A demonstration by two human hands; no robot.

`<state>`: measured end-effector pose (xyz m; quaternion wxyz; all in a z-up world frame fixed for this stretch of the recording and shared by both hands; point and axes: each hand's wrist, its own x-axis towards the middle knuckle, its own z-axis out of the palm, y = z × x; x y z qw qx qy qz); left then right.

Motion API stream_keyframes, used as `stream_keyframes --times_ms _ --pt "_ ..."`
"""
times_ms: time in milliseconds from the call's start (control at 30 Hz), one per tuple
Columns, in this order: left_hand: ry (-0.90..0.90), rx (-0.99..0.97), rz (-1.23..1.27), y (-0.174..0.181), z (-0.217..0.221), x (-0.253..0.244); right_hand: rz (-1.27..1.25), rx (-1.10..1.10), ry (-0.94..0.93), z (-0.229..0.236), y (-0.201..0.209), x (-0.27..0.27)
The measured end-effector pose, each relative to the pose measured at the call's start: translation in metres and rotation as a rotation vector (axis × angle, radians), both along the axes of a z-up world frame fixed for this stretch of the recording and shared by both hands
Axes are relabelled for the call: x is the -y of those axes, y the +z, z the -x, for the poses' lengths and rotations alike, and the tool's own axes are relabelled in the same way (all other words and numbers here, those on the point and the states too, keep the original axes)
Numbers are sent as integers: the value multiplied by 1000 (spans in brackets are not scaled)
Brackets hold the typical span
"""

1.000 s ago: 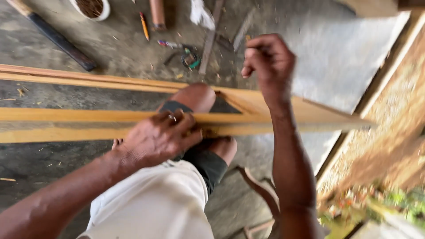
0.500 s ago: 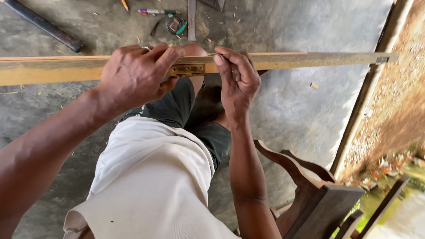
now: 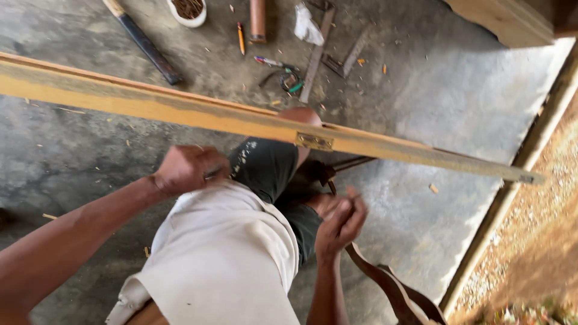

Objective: The person installs a metal hinge onto a wooden frame by marking the wood with a pen, using a hammer and chisel to carve a recess, and then securing the hinge with screws using a manual screwdriver.

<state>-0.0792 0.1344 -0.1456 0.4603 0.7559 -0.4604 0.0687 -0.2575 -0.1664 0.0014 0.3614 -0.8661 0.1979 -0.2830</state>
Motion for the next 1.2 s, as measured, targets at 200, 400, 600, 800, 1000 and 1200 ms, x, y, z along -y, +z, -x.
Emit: stream_keyframes --times_ms 200,400,600,800,1000,1200 --pt "889 -702 -365 -133 -120 -40 -369 -377 -257 90 -30 -24" --pt "1198 -1009 -607 -219 -197 -14 -477 -612 -464 107 -18 -23" --pt "1394 -1506 -86 -150 -215 0 -406 -638 -352 117 -38 -15" --pt "1173 -1505 207 13 -126 -38 -321 -430 256 43 -53 -32" --pt "850 -1362 -566 80 44 -140 -1126 -579 239 -44 -21 -74" --pt "482 -1454 -943 156 102 -169 -1698 -631 460 -40 -48 -92"
